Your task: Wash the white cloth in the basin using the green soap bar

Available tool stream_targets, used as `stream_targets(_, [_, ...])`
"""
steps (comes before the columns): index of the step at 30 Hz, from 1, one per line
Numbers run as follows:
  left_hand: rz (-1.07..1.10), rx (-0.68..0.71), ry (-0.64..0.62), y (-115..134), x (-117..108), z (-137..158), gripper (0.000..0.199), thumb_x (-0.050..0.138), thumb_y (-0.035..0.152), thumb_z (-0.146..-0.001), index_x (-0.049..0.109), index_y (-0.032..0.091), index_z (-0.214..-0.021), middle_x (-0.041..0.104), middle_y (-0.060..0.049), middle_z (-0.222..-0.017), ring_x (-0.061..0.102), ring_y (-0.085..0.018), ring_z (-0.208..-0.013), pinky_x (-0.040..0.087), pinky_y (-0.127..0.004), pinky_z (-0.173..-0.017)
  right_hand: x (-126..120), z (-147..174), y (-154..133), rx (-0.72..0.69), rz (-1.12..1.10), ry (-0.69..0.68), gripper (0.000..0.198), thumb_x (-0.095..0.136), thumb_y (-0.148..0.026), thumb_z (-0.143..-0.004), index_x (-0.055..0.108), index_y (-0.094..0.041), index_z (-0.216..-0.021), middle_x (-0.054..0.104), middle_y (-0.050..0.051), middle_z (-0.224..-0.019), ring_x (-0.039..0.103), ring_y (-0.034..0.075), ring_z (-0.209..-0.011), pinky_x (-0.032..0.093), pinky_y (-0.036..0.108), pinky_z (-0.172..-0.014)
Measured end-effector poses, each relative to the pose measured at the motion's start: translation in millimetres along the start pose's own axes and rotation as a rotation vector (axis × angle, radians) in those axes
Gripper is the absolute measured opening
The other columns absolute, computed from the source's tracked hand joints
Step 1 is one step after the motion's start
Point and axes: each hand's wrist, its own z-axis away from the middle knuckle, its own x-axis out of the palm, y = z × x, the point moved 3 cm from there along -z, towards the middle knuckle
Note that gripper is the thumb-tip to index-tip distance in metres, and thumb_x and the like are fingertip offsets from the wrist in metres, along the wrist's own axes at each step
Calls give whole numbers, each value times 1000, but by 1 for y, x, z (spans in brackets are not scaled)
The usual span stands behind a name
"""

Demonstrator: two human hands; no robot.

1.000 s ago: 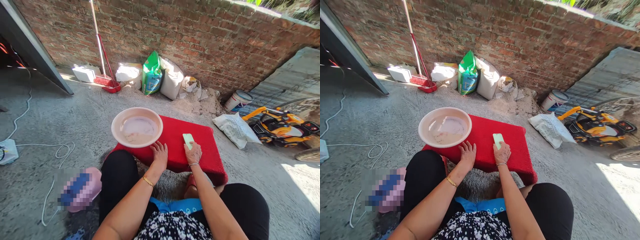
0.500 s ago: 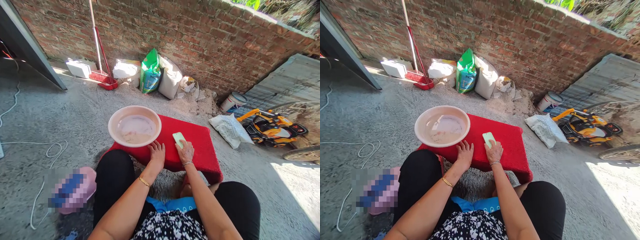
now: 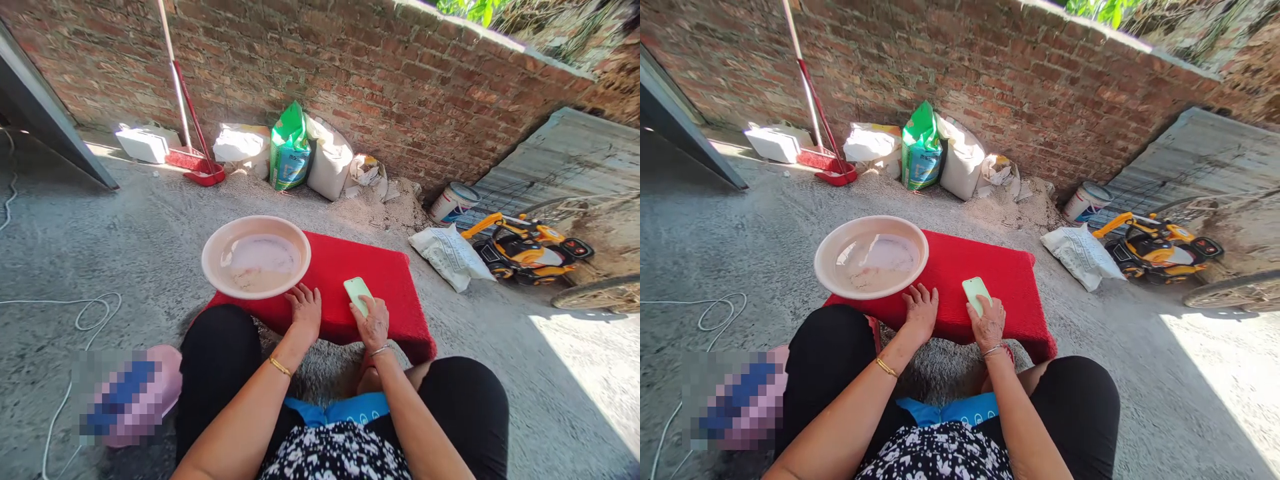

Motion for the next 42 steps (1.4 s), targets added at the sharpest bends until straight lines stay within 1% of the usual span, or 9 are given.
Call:
stream_targets(3, [59,-1,13,0,0,0,56,28,8,-91,41,14,-145,36,-27,-148,35,-42,-135,26,-69,-103,-1,6,2,-23,105,-15,43,51,-56,-86,69,-25,-110,56,12,-109,50,25,-98,36,36,-84])
stream_targets(10, [112,0,11,-1,-4,3,56,27,7,-91,40,13,-145,35,-27,-148,33,-43,-136,27,-68,-103,-48,5,101,390,140,189,56,46,-64,-84,69,-18,-105,57,13,-96,49,27,-95,39,38,-81])
stream_targets(12, [83,2,14,-1,-5,3,57,25,6,-91,40,14,-145,36,-28,-148,35,-43,-135,29,-68,-101,-49,9,98,333,81,199,60,43,-67,-84,68,-16,-104,57,13,-95,49,27,-95,40,38,-83])
stream_targets(18, [-10,13,18,0,-2,2,58,20,6,-92,40,15,-145,37,-29,-146,38,-44,-133,32,-66,-99,-26,20,38,-25,49,29,52,44,-64,-86,69,-21,-105,56,11,-102,51,24,-95,40,36,-84])
stream_targets(26, [2,41,2,3,-1,5,57,22,7,-92,40,16,-145,37,-27,-147,39,-42,-134,32,-65,-100,-45,9,96,246,107,200,61,40,-69,-84,69,-17,-98,57,12,-89,49,26,-92,40,39,-83])
stream_targets(29, [33,119,-4,10,0,17,55,24,8,-92,44,14,-143,39,-26,-146,38,-41,-134,32,-64,-101,-37,6,78,194,7,187,61,43,-70,-83,68,-18,-98,58,11,-89,49,27,-93,41,39,-84])
stream_targets(35, [84,443,14,23,-1,64,46,44,19,-88,54,16,-133,41,-22,-146,35,-40,-135,29,-63,-103,-10,1,1,-12,-160,36,50,50,-63,-83,68,-19,-100,55,10,-93,51,24,-92,43,39,-83])
stream_targets(39, [161,669,-139,18,-12,88,30,53,19,-83,67,12,-108,59,-20,-123,51,-34,-118,40,-49,-93,4,-9,-41,-182,-301,-136,35,59,-52,-81,68,-21,-97,54,7,-93,54,21,-87,45,35,-80])
stream_targets(42, [201,691,-274,11,-18,95,27,48,15,-85,68,11,-102,64,-17,-108,57,-28,-105,41,-42,-86,14,-14,-69,-269,-344,-203,28,63,-45,-81,67,-22,-97,54,6,-94,54,20,-89,45,32,-80])
